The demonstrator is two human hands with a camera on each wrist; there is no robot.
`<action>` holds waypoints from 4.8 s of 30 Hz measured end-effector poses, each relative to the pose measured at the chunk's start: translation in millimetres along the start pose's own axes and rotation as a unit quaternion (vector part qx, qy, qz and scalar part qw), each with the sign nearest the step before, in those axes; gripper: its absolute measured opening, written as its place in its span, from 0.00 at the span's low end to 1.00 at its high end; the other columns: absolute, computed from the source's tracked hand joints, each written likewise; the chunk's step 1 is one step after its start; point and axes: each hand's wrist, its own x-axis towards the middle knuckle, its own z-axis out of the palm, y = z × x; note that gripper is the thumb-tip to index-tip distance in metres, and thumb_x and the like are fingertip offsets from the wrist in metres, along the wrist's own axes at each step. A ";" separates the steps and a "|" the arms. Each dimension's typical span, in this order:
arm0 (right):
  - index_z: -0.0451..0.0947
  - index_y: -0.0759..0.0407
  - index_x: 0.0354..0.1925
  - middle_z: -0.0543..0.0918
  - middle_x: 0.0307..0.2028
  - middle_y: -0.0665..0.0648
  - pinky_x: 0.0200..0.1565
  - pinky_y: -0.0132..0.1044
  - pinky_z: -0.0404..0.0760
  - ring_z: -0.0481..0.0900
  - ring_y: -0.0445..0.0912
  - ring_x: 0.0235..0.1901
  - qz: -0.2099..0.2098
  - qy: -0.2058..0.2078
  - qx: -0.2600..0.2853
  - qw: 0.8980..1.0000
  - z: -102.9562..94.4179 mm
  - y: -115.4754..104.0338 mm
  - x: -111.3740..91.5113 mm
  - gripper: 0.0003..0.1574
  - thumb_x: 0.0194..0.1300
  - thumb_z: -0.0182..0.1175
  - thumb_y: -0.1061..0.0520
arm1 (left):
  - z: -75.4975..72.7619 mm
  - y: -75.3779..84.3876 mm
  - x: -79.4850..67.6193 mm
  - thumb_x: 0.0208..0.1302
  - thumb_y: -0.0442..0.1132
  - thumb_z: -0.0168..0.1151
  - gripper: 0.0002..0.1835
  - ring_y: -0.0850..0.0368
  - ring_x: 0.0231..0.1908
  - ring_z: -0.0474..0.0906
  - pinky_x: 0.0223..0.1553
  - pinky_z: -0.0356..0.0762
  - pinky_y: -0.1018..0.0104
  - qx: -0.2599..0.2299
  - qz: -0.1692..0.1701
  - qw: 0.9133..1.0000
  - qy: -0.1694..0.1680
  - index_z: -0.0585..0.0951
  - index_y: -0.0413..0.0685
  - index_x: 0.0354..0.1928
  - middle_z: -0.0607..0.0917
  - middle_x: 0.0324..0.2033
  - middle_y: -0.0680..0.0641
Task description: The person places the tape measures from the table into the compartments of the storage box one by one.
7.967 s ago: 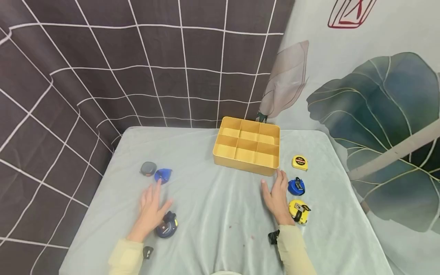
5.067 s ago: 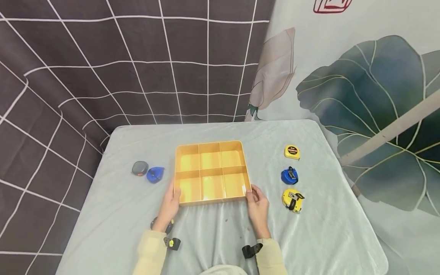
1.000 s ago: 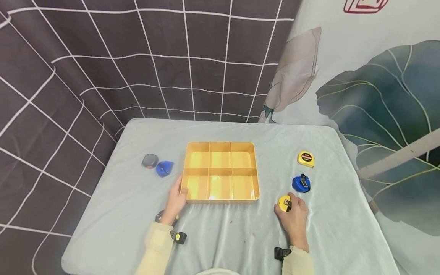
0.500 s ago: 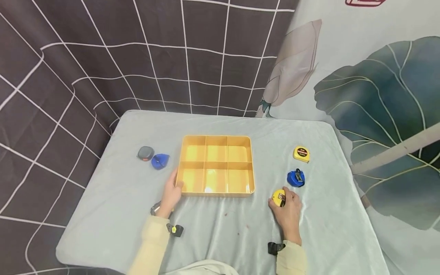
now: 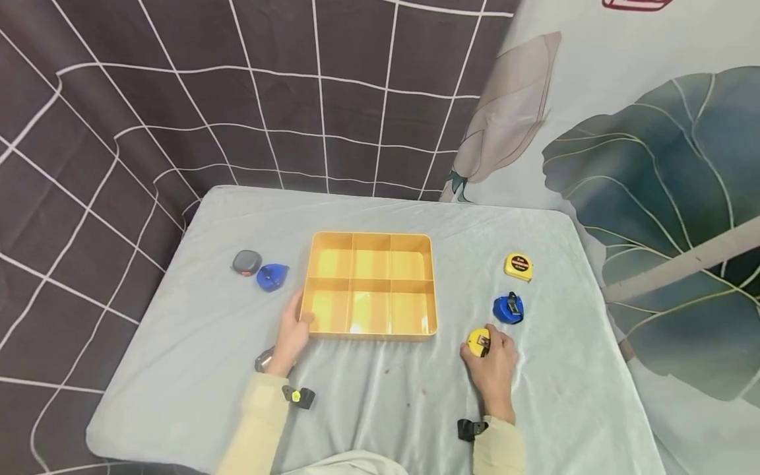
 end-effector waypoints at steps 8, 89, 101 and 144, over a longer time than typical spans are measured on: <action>0.62 0.65 0.63 0.64 0.56 0.72 0.50 0.56 0.65 0.64 0.62 0.52 -0.013 0.009 0.013 1.000 -2.7 -9.1 -5.3 0.44 0.51 0.66 0.51 | 0.3 -0.9 -3.7 0.57 0.26 0.47 0.34 0.46 0.66 0.54 0.65 0.50 0.51 -0.004 -0.003 1.000 -0.003 0.59 0.46 0.68 0.61 0.66 0.42; 0.71 0.72 0.52 0.74 0.47 0.68 0.43 0.47 0.76 0.75 0.58 0.45 -0.238 -0.082 -0.051 0.966 44.3 -132.1 8.0 0.39 0.40 0.71 0.62 | 1.0 2.8 -4.0 0.45 0.19 0.44 0.40 0.49 0.65 0.56 0.64 0.53 0.54 -0.052 0.005 0.999 0.014 0.62 0.43 0.66 0.64 0.65 0.43; 0.72 0.70 0.47 0.76 0.41 0.66 0.34 0.41 0.76 0.74 0.53 0.36 -0.206 -0.113 -0.054 0.971 43.2 -131.7 9.3 0.32 0.40 0.70 0.65 | 3.9 3.7 -2.6 0.44 0.20 0.44 0.41 0.49 0.65 0.57 0.64 0.54 0.54 -0.054 0.001 0.999 0.004 0.61 0.44 0.67 0.64 0.65 0.43; 0.73 0.70 0.45 0.75 0.43 0.68 0.44 0.52 0.74 0.75 0.62 0.42 -0.245 0.103 0.091 0.960 -20.2 -75.0 38.2 0.17 0.56 0.58 0.64 | 2.2 4.8 -4.0 0.47 0.20 0.44 0.39 0.44 0.66 0.54 0.65 0.51 0.51 -0.036 -0.004 0.999 0.000 0.59 0.40 0.67 0.61 0.66 0.39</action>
